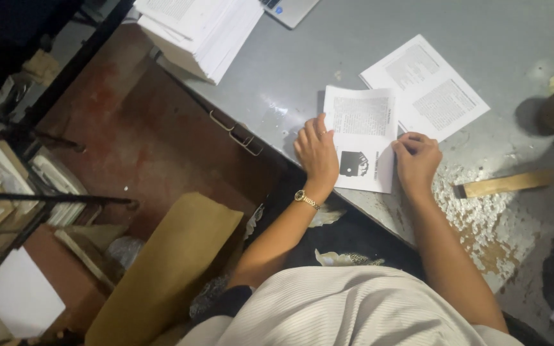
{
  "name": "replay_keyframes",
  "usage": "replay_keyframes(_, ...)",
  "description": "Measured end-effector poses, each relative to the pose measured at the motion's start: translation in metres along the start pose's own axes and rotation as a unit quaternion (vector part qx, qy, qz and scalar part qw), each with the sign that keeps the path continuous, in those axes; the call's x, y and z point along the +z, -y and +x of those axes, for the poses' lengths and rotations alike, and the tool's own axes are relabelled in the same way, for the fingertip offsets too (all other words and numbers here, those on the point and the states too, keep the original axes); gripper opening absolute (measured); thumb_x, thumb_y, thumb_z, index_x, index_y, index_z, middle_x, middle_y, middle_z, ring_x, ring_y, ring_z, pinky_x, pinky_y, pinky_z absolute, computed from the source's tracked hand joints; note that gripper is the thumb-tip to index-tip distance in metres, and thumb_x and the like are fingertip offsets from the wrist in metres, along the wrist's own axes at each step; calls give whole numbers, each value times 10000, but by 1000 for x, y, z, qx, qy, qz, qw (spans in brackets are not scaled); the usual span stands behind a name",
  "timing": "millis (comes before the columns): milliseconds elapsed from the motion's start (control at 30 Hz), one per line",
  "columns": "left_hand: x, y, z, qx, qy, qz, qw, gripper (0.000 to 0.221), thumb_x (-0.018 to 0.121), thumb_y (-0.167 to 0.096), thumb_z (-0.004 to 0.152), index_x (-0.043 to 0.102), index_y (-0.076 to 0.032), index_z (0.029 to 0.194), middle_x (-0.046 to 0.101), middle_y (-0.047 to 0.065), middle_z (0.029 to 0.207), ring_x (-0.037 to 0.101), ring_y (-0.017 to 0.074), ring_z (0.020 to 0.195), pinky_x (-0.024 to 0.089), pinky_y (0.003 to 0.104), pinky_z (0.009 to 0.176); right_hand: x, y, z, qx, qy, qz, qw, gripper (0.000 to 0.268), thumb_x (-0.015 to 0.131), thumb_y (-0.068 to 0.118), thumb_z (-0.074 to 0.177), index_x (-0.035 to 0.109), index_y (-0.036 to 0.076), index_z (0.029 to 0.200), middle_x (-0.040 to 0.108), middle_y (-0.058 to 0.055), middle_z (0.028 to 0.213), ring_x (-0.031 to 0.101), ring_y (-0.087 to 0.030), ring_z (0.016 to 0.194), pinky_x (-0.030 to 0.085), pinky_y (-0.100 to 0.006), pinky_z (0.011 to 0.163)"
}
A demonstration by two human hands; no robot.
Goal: Folding printed paper sheets and using a wooden block to sharpen the creases.
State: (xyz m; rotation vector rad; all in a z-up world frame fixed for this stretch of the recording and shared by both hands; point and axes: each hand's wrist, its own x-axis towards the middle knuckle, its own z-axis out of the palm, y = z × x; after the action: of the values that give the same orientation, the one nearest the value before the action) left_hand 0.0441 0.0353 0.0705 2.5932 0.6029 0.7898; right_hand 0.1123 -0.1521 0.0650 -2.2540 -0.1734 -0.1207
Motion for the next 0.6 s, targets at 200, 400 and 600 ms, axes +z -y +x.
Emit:
replay_keyframes(200,21,7,-15,337,27,-69,938,458,578,-105,1027,511,-206,1468,488,40,1503,392,256,1473,272,558,1220,5,-7,0,-14,-19,-15,1000,113,798,168,866,807,76,930,736,-98,1033,625,-307,1034,523,-375,884)
replay_keyframes(400,22,7,-13,430,180,-125,876,354,623,-376,990,661,-168,1274,550,17,1504,478,216,1443,257,566,1242,6,-15,-3,-47,-30,-86,995,93,827,142,839,817,77,905,735,-101,995,626,-302,1013,539,-373,875)
replay_keyframes(600,20,5,-11,424,262,-98,861,423,587,-451,1013,613,-237,1376,512,-43,1544,428,175,1480,221,537,1270,-16,-48,0,-156,-129,-158,966,39,791,12,831,779,48,821,696,-106,985,607,-292,952,506,-368,863)
